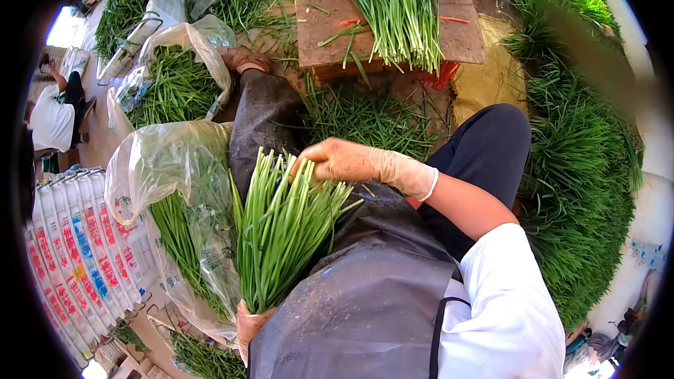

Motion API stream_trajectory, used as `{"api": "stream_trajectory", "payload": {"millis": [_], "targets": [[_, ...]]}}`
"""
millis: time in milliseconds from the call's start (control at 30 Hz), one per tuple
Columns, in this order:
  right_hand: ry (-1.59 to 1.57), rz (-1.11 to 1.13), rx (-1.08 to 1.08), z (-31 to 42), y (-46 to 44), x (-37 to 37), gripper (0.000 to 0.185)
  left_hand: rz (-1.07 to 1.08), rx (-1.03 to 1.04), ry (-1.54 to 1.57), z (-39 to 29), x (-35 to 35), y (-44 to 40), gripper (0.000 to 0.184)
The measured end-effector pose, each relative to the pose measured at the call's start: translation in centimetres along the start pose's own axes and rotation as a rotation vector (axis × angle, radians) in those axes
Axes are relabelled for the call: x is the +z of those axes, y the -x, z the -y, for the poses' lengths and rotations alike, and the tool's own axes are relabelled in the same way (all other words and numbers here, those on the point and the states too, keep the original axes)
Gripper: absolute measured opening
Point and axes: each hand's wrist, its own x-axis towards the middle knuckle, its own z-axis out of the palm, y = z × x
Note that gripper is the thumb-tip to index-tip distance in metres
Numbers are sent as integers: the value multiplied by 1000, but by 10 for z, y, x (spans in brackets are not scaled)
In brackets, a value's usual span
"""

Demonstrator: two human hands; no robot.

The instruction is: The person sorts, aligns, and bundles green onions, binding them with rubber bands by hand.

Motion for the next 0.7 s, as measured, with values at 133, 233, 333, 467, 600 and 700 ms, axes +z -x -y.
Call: {"api": "stream_trajectory", "payload": {"millis": [133, 233, 333, 467, 600, 700], "targets": [[-107, -183, 219, -26, 9, -64, 32, -39, -99, 183, 14, 1, 1, 38], [1350, -167, 455, -50, 9, -49, 39, -64, -54, 183, 38, 3, 4, 38], [621, -134, -95, -14, -8, -20, 57, -46, -60, 157, 9, 0, 0, 37], [935, -22, -207, -8, -34, 44, 61, -6, -130, 144, -17, -2, 0, 37], [119, 137, -23, -12, -42, 60, 29, -16, -121, 147, -12, -2, 3, 39], [-152, 169, 72, 10, -33, 36, 27, -48, 47, 27, 15, -2, 0, 41]]}}
